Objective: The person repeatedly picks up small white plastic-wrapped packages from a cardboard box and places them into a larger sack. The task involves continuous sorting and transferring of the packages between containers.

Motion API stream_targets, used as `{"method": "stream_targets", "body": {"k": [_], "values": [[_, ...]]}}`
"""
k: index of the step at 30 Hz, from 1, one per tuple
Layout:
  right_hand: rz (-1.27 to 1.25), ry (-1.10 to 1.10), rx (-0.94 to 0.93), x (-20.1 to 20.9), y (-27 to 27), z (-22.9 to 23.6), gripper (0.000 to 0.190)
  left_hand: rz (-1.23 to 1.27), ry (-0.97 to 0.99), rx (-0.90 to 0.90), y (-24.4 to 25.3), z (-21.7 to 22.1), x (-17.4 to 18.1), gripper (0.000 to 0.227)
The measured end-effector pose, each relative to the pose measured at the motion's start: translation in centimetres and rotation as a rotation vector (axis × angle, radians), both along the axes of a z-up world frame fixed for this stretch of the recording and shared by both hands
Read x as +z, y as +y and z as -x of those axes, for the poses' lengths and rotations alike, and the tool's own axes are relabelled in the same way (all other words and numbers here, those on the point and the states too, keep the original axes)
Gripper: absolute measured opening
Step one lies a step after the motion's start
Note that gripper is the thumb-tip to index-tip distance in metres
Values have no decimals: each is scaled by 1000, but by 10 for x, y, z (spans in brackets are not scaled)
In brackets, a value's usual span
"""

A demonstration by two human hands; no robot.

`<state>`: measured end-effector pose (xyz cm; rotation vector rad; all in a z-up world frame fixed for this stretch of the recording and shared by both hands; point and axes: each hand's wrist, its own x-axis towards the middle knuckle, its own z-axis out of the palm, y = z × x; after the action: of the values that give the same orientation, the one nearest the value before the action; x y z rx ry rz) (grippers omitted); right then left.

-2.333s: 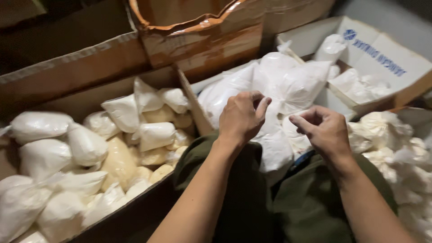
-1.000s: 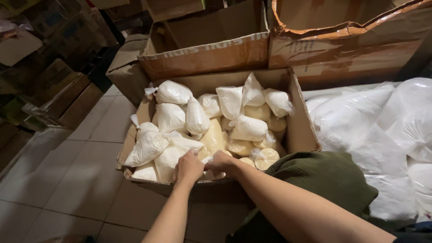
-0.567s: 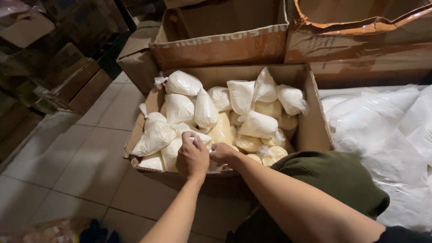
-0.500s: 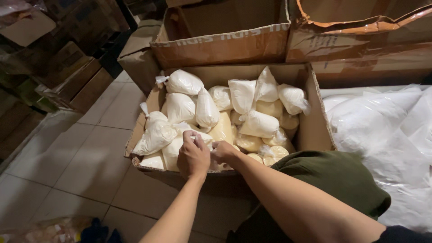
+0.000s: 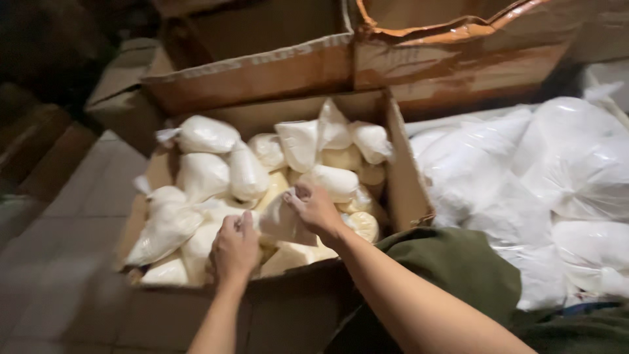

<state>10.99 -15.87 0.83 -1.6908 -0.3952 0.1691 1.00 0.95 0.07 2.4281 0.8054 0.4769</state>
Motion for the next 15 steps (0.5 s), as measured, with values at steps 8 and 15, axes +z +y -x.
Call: {"method": "stream_targets", "body": {"k": [8, 15], "values": [[-62, 61, 407, 77, -36, -147, 26, 1393, -506, -314, -54, -132, 24, 77], [-85, -154, 384, 89, -97, -184, 27, 1307, -767, -27, -140, -207, 48, 68]]}}
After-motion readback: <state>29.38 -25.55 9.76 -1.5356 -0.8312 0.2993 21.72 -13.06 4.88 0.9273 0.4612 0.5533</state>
